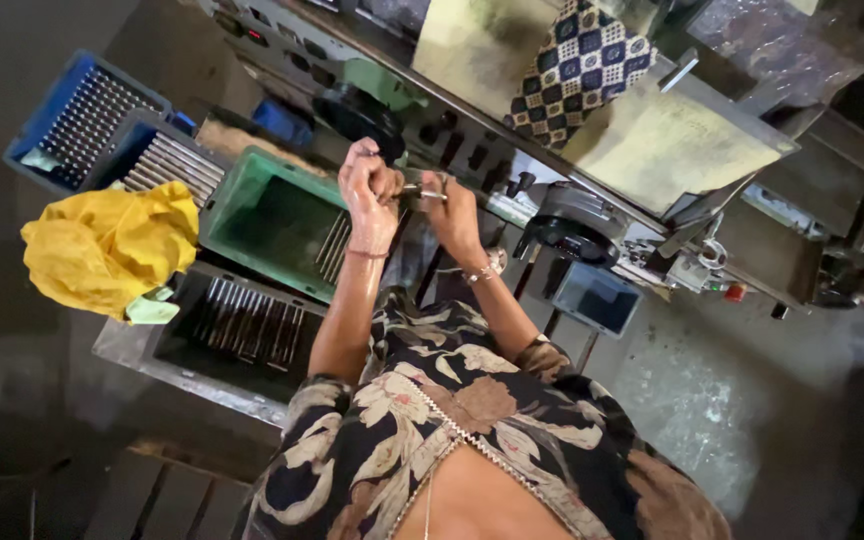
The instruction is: The person repeatedly picks up small metal rods from a green bin, grinds one end against a rotating grinding wheel, and places the rods back into the bin. The process is repeated continuously throughout the clip.
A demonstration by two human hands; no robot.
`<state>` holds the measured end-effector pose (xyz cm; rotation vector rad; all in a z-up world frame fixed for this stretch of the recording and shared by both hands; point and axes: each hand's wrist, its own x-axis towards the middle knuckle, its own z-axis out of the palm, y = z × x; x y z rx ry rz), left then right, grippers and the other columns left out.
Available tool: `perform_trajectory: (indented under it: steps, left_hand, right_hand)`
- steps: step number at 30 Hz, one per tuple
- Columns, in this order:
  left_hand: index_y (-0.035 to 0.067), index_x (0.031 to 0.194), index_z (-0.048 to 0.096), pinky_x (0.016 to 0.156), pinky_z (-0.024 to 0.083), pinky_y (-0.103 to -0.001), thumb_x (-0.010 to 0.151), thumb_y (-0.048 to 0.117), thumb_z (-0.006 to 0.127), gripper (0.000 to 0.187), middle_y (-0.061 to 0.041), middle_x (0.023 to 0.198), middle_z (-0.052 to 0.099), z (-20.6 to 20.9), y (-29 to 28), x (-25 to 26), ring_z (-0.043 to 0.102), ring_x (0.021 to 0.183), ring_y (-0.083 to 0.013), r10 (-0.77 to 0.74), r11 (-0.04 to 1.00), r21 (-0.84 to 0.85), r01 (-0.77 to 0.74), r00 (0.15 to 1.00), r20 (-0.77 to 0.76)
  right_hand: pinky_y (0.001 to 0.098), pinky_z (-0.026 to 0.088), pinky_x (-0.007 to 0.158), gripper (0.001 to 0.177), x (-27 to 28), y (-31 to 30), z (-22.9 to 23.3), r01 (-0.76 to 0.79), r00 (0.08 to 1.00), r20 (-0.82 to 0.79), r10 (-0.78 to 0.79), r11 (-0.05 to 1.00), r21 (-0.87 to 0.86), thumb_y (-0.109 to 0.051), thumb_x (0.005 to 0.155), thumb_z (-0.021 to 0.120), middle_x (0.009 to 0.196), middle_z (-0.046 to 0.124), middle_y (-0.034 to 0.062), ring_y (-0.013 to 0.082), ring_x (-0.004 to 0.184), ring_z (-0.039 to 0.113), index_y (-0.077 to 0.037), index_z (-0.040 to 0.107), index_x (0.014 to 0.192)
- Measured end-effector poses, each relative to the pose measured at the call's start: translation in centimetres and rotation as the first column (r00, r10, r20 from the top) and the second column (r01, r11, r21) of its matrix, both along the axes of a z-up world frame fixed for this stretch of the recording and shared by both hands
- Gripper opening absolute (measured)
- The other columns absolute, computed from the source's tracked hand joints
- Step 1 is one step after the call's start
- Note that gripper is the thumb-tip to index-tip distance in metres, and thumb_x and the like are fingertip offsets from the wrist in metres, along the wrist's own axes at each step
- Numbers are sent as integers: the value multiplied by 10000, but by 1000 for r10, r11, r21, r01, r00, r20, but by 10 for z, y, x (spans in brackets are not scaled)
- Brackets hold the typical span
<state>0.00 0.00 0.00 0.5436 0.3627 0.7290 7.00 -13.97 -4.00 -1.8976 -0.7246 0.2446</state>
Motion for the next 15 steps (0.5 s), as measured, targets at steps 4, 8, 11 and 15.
perform_trajectory:
  steps: [4, 8, 11, 15]
  left_hand:
    - [114, 956, 534, 555, 342, -320, 944, 192, 605, 106, 47, 597, 304, -12, 20, -2, 244, 471, -131, 218, 891, -412, -191, 976, 19]
    - [106, 956, 537, 523, 291, -302, 926, 173, 561, 77, 49, 555, 250, 1, 0, -17, 196, 446, -111, 191, 928, -342, -146, 976, 101]
    - [128, 982, 550, 494, 268, -279, 904, 139, 554, 79, 63, 539, 232, 17, -13, -32, 173, 427, -92, 97, 974, -216, -66, 986, 135]
    - [144, 973, 540, 517, 271, -280, 908, 104, 551, 77, 58, 552, 239, 25, -12, -43, 167, 447, -85, -43, 998, -42, 51, 983, 176]
  right_hand:
    - [418, 472, 510, 294, -22, -19, 37, 25, 986, 162, -32, 999, 45, -286, 1060, 570, 620, 592, 164, 348, 514, 616, -9, 651, 1005]
    - [477, 461, 541, 305, -24, -9, 55, 106, 944, 321, -81, 993, -60, -288, 1050, 596, 642, 602, 204, 422, 588, 610, -4, 626, 945]
    - [494, 472, 558, 329, -27, -8, 57, 112, 928, 364, -82, 992, -65, -311, 1060, 596, 697, 645, 218, 448, 645, 627, -6, 639, 944]
    - [463, 492, 544, 368, -29, -13, 55, 79, 960, 270, -75, 997, -4, -338, 1067, 603, 681, 646, 203, 429, 632, 641, -6, 673, 924]
